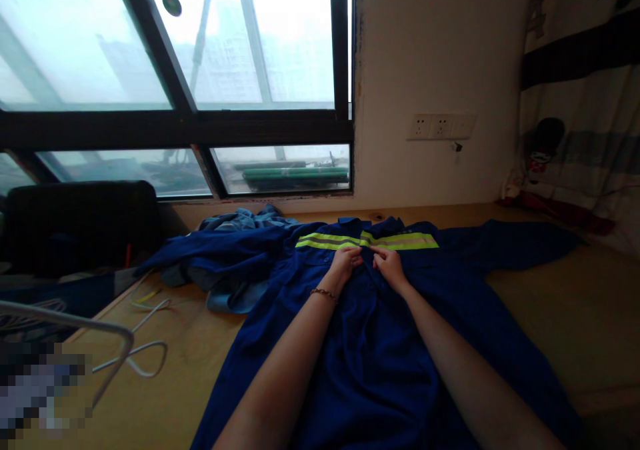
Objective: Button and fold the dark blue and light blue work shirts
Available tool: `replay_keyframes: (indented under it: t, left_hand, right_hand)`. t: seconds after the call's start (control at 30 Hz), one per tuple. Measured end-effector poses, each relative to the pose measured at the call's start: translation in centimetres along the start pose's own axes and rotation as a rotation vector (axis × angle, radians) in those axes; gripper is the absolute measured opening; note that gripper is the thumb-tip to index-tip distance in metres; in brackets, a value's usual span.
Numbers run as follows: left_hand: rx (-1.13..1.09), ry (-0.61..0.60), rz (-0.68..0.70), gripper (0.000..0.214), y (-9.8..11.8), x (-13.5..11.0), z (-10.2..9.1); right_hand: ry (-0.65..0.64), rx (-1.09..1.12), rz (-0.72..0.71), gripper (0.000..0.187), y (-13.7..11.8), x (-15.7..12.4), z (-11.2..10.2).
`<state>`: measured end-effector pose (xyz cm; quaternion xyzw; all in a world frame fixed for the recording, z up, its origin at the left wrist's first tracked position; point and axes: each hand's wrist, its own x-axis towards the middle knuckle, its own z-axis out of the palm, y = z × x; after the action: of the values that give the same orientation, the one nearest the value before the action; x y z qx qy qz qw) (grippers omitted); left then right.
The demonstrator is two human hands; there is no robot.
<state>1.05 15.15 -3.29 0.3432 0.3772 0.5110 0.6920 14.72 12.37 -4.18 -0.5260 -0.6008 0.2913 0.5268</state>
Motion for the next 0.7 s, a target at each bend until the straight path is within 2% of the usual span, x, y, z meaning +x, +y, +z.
replay_keyframes:
  t: [0.5,0.7]
  left_hand:
    - [-0.052,0.026,0.021,0.020,-0.29,0.12,-0.04]
    - [-0.063,0.036,0.039,0.024,-0.59,0.37,-0.16]
  right_hand:
    - [-0.014,-0.065,-0.029,0.043,0.18,0.05,-0.01]
    - [-0.042,-0.072,-0.125,0.049,-0.56,-0.48,-0.16]
